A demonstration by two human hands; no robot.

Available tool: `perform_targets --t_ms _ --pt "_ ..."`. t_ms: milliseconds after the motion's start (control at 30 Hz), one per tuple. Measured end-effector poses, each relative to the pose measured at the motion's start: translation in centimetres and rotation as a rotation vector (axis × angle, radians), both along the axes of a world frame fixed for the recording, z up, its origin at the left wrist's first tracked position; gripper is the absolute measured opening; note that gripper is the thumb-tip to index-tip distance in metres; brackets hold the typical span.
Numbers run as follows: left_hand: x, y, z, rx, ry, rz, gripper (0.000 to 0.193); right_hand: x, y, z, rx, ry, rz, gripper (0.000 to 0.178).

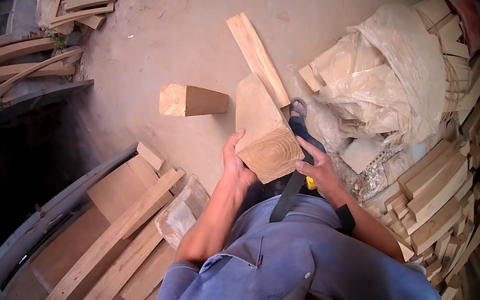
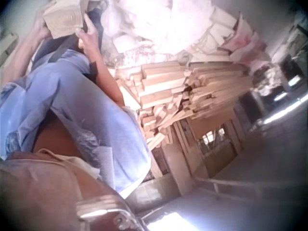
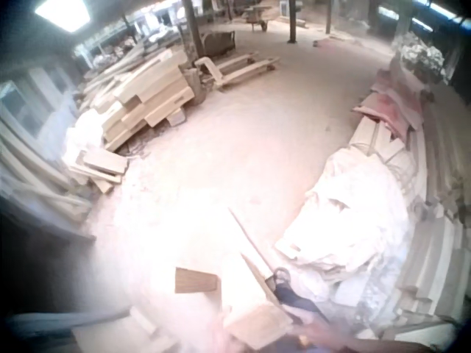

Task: The person measures a wooden cabinet with a tape measure, then walks to a pile of lumber. They pick up various wooden planks one by one, measure their dimensions, and place them back on the pile or the floor.

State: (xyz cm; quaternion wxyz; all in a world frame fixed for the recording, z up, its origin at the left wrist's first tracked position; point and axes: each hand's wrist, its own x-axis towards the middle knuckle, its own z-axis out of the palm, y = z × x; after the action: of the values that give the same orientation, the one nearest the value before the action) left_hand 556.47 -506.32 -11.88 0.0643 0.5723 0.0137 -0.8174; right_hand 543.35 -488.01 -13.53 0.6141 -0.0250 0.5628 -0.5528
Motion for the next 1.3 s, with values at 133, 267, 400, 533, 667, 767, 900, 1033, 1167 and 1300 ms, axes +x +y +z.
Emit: perform_targets --t_ms 133,267,400,533,667,767,900,1033,1167,1300 --pt "-0.6 1.5 -5.1 -0.148 0.069 -0.068 0.071 2.6 1.9 -3.3 0.064 -0.197 -0.348 0.055" --pt "1.5 2.6 -12.9 -0.118 0.123 -0.097 0.071 6.8 1.6 -6.1 0.266 -0.52 -0.648 0.034" --pt "6.7 5.6 -17.0 -0.13 0.144 -0.22 0.071 12.1 4.6 -12.7 0.4 -0.591 -0.882 0.043" --pt "11.1 7.9 -21.6 0.016 0.145 -0.218 0.086 16.2 6.1 -17.1 0.53 -0.642 -0.964 0.043" --pt "12.6 9.5 -26.2 0.029 0.065 -0.24 0.11 18.0 7.4 -20.5 0.529 -0.627 -0.884 0.039" --pt "13.2 9.5 -27.7 0.024 0.038 -0.255 0.115 18.3 7.3 -21.4 0.519 -0.585 -0.897 0.033" --pt "14.3 10.2 -29.6 0.023 0.056 -0.144 0.117 18.4 6.3 -22.1 0.424 -0.301 -0.68 0.035" --pt "10.2 6.9 -31.1 -0.051 0.119 -0.075 0.117 14.8 5.1 -26.8 0.437 -0.618 -0.855 0.037" --pt "4.4 1.6 -33.8 -0.183 0.051 -0.135 0.112 7.7 -1.5 -31.5 0.297 -0.562 -0.811 0.037" --pt "2.2 0.4 -36.1 -0.722 -0.319 -0.912 0.095 3.6 -4.2 -32.2 0.573 -0.136 -0.42 0.064"
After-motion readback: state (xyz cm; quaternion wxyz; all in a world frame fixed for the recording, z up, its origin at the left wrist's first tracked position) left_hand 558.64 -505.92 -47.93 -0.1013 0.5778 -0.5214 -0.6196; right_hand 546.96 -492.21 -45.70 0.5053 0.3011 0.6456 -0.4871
